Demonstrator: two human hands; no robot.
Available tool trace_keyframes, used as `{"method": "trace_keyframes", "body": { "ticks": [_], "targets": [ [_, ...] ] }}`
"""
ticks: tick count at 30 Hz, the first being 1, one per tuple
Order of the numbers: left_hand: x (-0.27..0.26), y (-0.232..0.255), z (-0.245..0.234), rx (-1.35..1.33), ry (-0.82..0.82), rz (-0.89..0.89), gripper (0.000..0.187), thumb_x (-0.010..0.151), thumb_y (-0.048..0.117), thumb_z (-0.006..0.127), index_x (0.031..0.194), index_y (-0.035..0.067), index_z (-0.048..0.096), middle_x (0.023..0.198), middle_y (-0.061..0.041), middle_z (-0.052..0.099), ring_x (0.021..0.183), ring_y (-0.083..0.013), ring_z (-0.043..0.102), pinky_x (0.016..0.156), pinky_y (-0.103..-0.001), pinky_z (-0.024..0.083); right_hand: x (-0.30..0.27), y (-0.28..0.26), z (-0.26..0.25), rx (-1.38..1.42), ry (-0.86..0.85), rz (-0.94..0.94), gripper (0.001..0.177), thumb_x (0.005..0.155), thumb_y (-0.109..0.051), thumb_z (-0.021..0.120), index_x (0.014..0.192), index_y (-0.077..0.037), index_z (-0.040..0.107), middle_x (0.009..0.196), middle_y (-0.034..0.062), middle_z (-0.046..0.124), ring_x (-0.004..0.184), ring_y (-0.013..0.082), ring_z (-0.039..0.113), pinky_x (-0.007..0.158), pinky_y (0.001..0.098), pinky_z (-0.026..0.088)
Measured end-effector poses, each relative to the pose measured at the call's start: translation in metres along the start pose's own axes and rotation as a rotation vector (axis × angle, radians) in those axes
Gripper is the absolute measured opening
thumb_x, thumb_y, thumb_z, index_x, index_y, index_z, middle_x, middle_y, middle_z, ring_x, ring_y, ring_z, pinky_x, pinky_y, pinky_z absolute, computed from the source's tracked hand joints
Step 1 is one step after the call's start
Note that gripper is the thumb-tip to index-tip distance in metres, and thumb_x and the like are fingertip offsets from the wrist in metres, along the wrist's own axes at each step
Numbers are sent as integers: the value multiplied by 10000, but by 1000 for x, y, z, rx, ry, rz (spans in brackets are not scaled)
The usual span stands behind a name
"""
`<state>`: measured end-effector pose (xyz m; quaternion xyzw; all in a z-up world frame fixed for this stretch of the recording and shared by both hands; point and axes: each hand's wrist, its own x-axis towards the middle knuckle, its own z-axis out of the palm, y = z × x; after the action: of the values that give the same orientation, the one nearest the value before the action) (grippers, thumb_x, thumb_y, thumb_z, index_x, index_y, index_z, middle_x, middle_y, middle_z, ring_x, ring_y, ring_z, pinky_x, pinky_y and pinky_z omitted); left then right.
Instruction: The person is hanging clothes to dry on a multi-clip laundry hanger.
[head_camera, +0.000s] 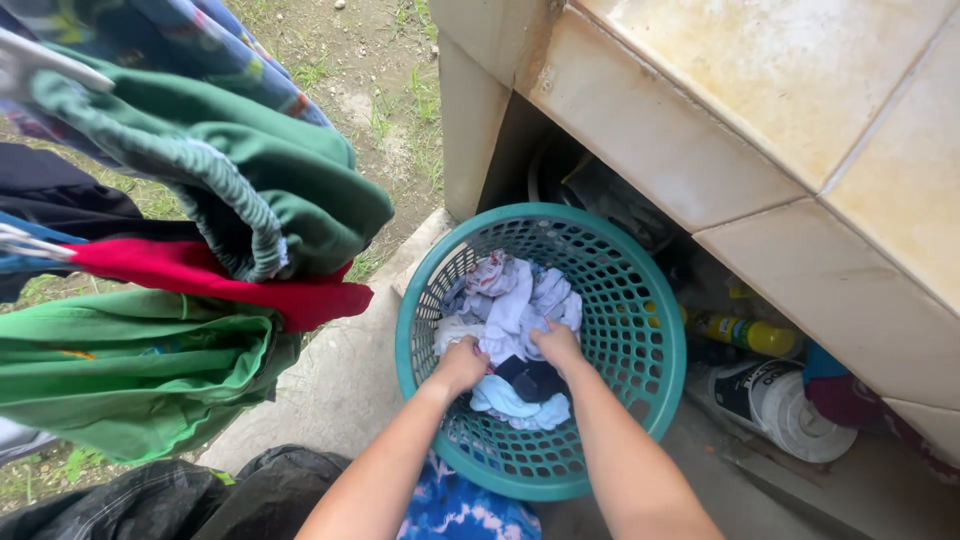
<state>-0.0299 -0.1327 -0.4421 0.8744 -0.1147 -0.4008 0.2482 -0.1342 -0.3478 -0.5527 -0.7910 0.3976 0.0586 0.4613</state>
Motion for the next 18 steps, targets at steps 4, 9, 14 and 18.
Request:
{"method": "trace_keyframes", "body": {
  "ticks": [4, 9, 14, 18],
  "targets": [
    [-45, 36, -41, -111, 81, 207, 739, 733, 253, 835, 1348, -23, 532, 1270, -269, 634, 1225, -382, 599, 1056, -406, 458, -71, -97, -73, 449, -229, 266, 193, 847, -198, 690, 894, -13, 665, 685, 45, 506, 511, 160, 420, 448, 329, 298],
    [-62, 55, -62, -301, 156, 931, 513, 739, 98, 788, 1232, 46, 653, 1160, -169, 711, 1061, -269, 662, 938, -378, 518, -166, -240, -186, 839, -663, 169, 61, 863, -91, 681, 881, -47, 644, 669, -44, 568, 483, 50, 415, 424, 223, 280],
    [-126, 93, -136, -801, 231, 252, 301, 819, 34, 692, 1110, 62, 619, 943, -114, 682, 787, -167, 660, 674, -332, 553, -178, -305, -224, 491, -204, 2, 283, 824, -182, 739, 1076, -52, 755, 699, 4, 697, 470, 93, 481, 433, 264, 367],
    [-131, 80, -167, -855, 429, 256, 244, 837, 3, 699, 1080, 10, 687, 958, -93, 743, 840, -145, 681, 741, -285, 554, -197, -358, -243, -50, 230, -6, 374, 778, -321, 778, 1052, -66, 786, 715, 110, 734, 588, 204, 710, 611, 313, 538]
  ]
}}
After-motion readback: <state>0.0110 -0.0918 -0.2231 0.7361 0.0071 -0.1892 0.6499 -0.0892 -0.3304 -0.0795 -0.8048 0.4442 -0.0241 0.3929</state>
